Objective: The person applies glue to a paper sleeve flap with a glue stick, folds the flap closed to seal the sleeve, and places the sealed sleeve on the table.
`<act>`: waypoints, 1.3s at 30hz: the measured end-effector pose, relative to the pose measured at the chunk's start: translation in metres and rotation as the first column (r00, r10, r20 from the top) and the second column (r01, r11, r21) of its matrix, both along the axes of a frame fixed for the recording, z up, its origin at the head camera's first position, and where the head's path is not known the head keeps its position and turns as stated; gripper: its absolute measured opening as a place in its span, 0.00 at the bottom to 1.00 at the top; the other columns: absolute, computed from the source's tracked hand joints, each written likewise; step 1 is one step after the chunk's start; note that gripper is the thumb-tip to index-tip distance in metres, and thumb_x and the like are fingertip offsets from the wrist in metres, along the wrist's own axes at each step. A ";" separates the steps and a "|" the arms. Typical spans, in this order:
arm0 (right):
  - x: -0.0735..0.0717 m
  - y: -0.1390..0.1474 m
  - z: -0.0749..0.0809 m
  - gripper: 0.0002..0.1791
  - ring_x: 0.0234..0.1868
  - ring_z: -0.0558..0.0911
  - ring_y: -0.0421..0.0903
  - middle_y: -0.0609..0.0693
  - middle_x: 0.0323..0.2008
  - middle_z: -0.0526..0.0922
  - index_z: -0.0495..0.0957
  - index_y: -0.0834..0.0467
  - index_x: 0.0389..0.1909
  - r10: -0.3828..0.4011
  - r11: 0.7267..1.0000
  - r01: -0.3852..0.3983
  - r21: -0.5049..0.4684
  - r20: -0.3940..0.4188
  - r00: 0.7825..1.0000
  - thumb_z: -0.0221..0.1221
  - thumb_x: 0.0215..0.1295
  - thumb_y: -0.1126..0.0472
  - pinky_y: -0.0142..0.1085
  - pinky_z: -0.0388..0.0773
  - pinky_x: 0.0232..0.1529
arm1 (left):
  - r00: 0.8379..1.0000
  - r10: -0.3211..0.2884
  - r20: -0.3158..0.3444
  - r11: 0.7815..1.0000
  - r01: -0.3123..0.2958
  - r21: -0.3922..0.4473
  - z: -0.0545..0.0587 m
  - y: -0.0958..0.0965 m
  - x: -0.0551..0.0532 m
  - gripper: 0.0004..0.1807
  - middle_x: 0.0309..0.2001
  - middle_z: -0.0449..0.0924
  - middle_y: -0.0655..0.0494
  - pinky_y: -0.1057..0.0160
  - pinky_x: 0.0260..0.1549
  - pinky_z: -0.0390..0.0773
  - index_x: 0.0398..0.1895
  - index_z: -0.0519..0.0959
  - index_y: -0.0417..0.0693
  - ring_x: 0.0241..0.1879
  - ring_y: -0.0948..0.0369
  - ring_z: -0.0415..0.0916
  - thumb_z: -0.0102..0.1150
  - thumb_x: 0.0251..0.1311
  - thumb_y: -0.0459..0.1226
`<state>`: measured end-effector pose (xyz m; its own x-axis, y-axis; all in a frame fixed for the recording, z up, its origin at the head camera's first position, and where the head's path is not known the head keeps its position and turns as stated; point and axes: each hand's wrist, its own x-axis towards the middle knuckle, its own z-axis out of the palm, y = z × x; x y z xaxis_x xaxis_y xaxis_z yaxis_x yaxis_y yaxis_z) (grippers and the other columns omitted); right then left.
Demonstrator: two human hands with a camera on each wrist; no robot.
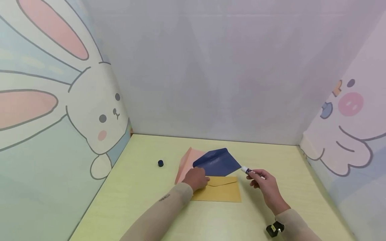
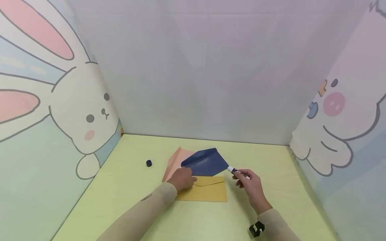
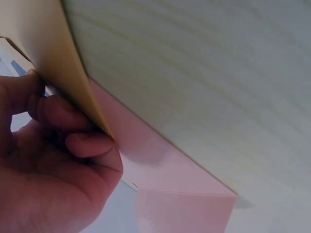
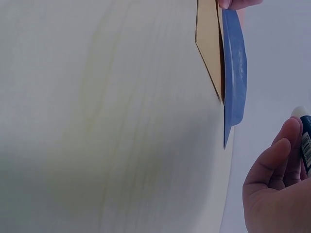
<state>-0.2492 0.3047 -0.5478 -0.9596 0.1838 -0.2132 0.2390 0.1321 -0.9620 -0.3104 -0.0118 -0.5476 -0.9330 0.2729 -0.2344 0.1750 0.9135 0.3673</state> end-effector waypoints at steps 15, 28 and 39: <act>0.003 0.001 0.000 0.16 0.39 0.89 0.40 0.37 0.41 0.95 0.84 0.62 0.64 0.004 1.000 -0.004 0.015 0.008 1.000 0.66 0.90 0.54 0.34 0.89 0.49 | 0.992 0.060 -0.114 0.996 -0.066 -0.052 -0.022 0.019 0.010 0.47 0.18 0.65 0.63 0.57 0.26 0.71 0.13 0.71 0.58 0.21 0.59 0.70 0.61 0.63 0.87; 0.003 0.000 0.000 0.17 0.39 0.89 0.40 0.37 0.41 0.95 0.84 0.62 0.65 0.003 1.000 -0.003 0.020 0.004 1.000 0.66 0.91 0.53 0.34 0.89 0.49 | 0.985 0.050 -0.165 0.998 -0.057 -0.040 -0.023 0.012 0.010 0.46 0.19 0.61 0.63 0.60 0.24 0.67 0.12 0.67 0.57 0.20 0.61 0.66 0.72 0.62 0.82; 0.001 0.003 -0.001 0.14 0.37 0.88 0.39 0.35 0.39 0.95 0.85 0.60 0.63 -0.011 1.000 0.011 -0.001 0.009 1.000 0.66 0.91 0.55 0.34 0.89 0.48 | 0.996 0.022 -0.090 1.000 -0.021 0.011 -0.008 0.005 0.006 0.35 0.26 0.77 0.56 0.56 0.34 0.77 0.20 0.80 0.49 0.27 0.57 0.74 0.77 0.75 0.64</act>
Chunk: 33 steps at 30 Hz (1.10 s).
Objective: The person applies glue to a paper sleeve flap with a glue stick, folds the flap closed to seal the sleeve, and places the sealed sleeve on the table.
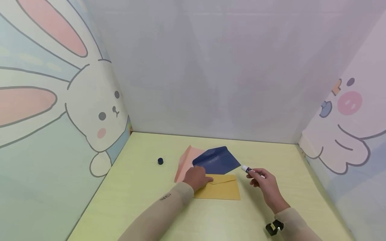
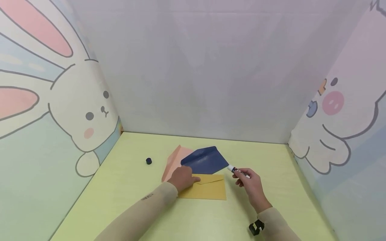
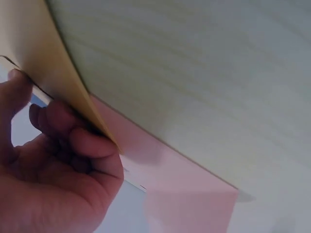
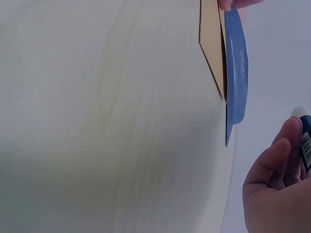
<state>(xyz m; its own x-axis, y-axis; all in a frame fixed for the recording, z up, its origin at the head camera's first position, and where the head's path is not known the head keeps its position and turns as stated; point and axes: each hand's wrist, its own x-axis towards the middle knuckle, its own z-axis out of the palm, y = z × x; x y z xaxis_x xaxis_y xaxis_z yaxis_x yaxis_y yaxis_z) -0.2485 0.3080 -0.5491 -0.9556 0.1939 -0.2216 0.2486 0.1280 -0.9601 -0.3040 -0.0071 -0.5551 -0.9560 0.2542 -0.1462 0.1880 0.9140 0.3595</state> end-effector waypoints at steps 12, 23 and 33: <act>-0.001 -0.002 0.002 0.14 0.37 0.88 0.39 0.36 0.39 0.95 0.84 0.60 0.64 0.000 1.000 0.000 -0.014 0.016 1.000 0.66 0.91 0.55 0.34 0.88 0.48 | 0.998 -0.005 0.059 0.999 0.003 0.041 -0.003 -0.004 -0.007 0.28 0.23 0.69 0.59 0.58 0.35 0.72 0.24 0.81 0.49 0.26 0.58 0.71 0.78 0.79 0.54; 0.000 -0.002 0.001 0.14 0.38 0.88 0.40 0.36 0.39 0.95 0.84 0.60 0.64 0.006 1.000 -0.006 -0.014 0.014 1.000 0.66 0.91 0.55 0.34 0.88 0.48 | 1.000 -0.013 0.026 0.999 0.012 0.048 0.006 -0.006 0.004 0.41 0.68 0.92 0.39 0.43 0.68 0.91 0.83 0.73 0.38 0.64 0.42 0.94 0.77 0.80 0.52; 0.000 -0.005 0.004 0.13 0.38 0.88 0.39 0.35 0.38 0.95 0.85 0.60 0.63 0.012 1.000 -0.012 -0.013 0.005 1.000 0.66 0.91 0.55 0.34 0.88 0.49 | 0.968 -0.136 -0.210 0.972 0.089 -0.218 -0.003 -0.002 0.004 0.30 0.56 0.83 0.51 0.56 0.53 0.85 0.64 0.86 0.46 0.52 0.55 0.75 0.77 0.78 0.60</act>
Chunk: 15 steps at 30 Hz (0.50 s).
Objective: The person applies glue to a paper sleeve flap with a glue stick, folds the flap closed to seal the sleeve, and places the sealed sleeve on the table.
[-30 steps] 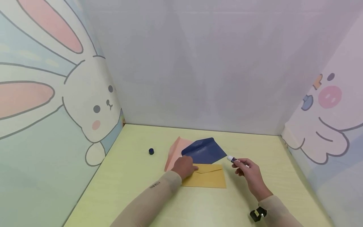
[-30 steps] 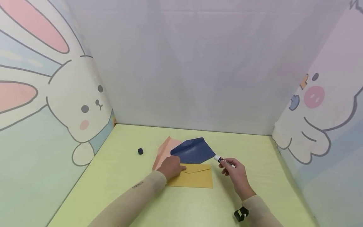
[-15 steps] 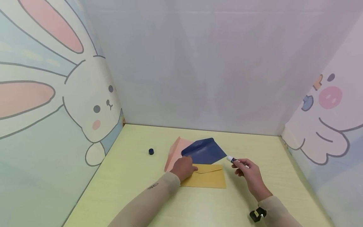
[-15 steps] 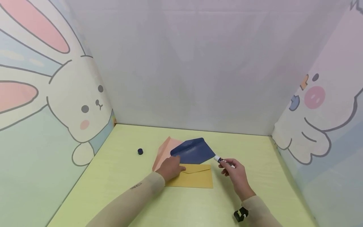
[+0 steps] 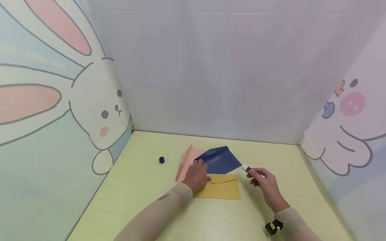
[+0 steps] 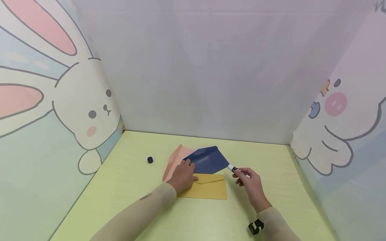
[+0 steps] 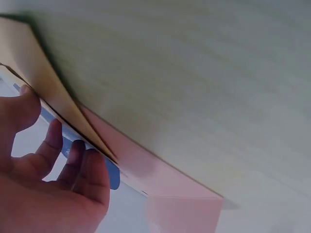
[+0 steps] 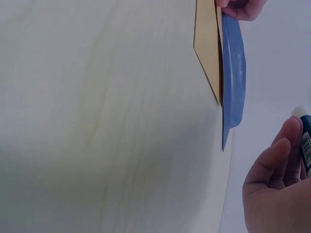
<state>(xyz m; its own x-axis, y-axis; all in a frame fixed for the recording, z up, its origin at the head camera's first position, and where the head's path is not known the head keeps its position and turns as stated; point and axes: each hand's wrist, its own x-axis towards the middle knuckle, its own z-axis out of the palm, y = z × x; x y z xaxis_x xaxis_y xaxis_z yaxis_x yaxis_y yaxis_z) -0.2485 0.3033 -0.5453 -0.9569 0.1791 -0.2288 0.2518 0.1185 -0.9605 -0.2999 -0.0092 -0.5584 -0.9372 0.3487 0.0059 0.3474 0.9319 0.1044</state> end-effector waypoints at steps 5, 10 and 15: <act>0.001 -0.001 0.001 0.14 0.38 0.88 0.40 0.36 0.39 0.95 0.84 0.60 0.63 -0.001 1.000 0.001 -0.003 -0.003 1.000 0.65 0.91 0.55 0.33 0.88 0.48 | 0.999 -0.026 0.031 1.000 0.026 0.000 0.005 0.003 0.005 0.28 0.54 0.83 0.52 0.57 0.49 0.85 0.64 0.86 0.44 0.49 0.57 0.74 0.72 0.82 0.58; 0.001 -0.003 0.001 0.13 0.37 0.89 0.40 0.36 0.39 0.95 0.85 0.60 0.63 0.000 1.000 0.000 -0.007 0.001 1.000 0.66 0.91 0.55 0.33 0.88 0.48 | 0.998 -0.036 0.053 0.999 0.036 0.004 0.010 0.003 0.010 0.29 0.58 0.84 0.52 0.55 0.54 0.88 0.67 0.86 0.46 0.54 0.55 0.77 0.73 0.81 0.59; 0.001 -0.005 0.004 0.12 0.38 0.89 0.39 0.35 0.38 0.95 0.85 0.58 0.62 0.008 1.000 -0.008 -0.010 -0.011 1.000 0.66 0.91 0.55 0.34 0.88 0.49 | 0.996 -0.042 0.079 0.999 0.041 0.011 0.012 0.001 0.014 0.32 0.65 0.86 0.51 0.49 0.62 0.89 0.71 0.86 0.55 0.64 0.51 0.81 0.77 0.76 0.62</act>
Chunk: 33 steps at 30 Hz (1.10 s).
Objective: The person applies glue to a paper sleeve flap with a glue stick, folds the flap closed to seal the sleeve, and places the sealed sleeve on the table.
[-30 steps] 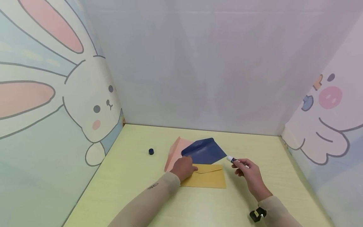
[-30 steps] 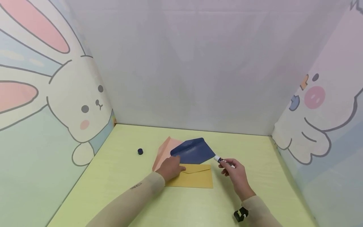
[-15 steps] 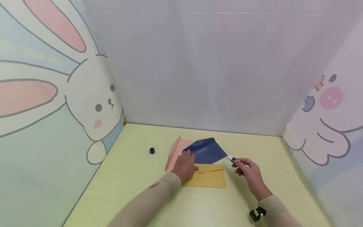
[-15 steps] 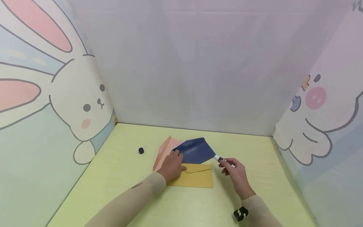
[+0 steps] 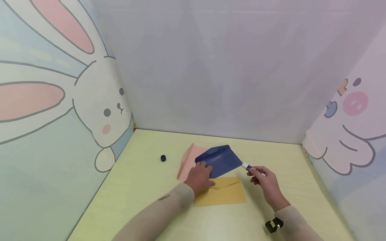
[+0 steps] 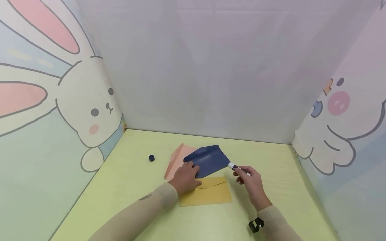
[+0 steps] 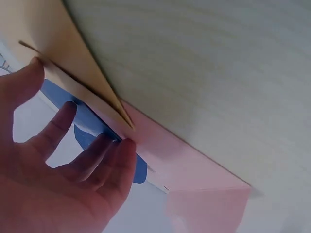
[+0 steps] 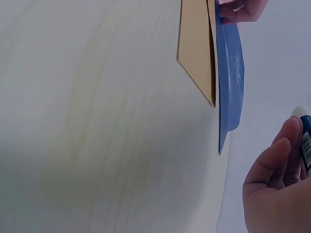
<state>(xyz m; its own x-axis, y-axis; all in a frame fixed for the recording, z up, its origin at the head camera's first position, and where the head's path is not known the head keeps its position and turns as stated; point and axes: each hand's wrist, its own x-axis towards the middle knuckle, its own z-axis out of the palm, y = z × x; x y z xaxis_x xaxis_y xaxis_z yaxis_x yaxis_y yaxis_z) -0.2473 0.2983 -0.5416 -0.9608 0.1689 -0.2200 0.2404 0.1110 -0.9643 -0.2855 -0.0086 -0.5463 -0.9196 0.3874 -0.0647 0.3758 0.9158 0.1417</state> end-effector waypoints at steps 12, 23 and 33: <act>0.001 0.006 0.003 0.11 0.38 0.88 0.39 0.35 0.38 0.95 0.85 0.57 0.61 -0.016 1.000 0.016 -0.006 0.002 1.000 0.65 0.91 0.55 0.33 0.88 0.49 | 0.999 0.008 0.043 0.992 -0.013 0.127 0.002 -0.002 -0.013 0.34 0.63 0.84 0.47 0.47 0.63 0.89 0.69 0.84 0.47 0.63 0.49 0.81 0.72 0.79 0.64; 0.003 0.008 0.005 0.14 0.39 0.89 0.40 0.36 0.40 0.95 0.85 0.59 0.62 -0.010 1.000 0.010 0.005 -0.029 1.000 0.67 0.90 0.54 0.34 0.89 0.50 | 0.967 0.200 -0.157 0.973 -0.177 0.148 -0.001 -0.010 -0.067 0.16 0.56 0.89 0.38 0.45 0.65 0.89 0.60 0.84 0.33 0.55 0.45 0.87 0.65 0.80 0.37; 0.007 0.010 0.004 0.16 0.39 0.89 0.40 0.37 0.40 0.95 0.83 0.61 0.65 -0.027 1.000 0.027 0.008 -0.008 1.000 0.66 0.91 0.54 0.34 0.89 0.50 | 0.949 0.278 -0.152 0.952 -0.251 0.175 -0.022 -0.010 -0.080 0.10 0.55 0.92 0.34 0.41 0.74 0.87 0.52 0.90 0.33 0.62 0.40 0.89 0.65 0.84 0.33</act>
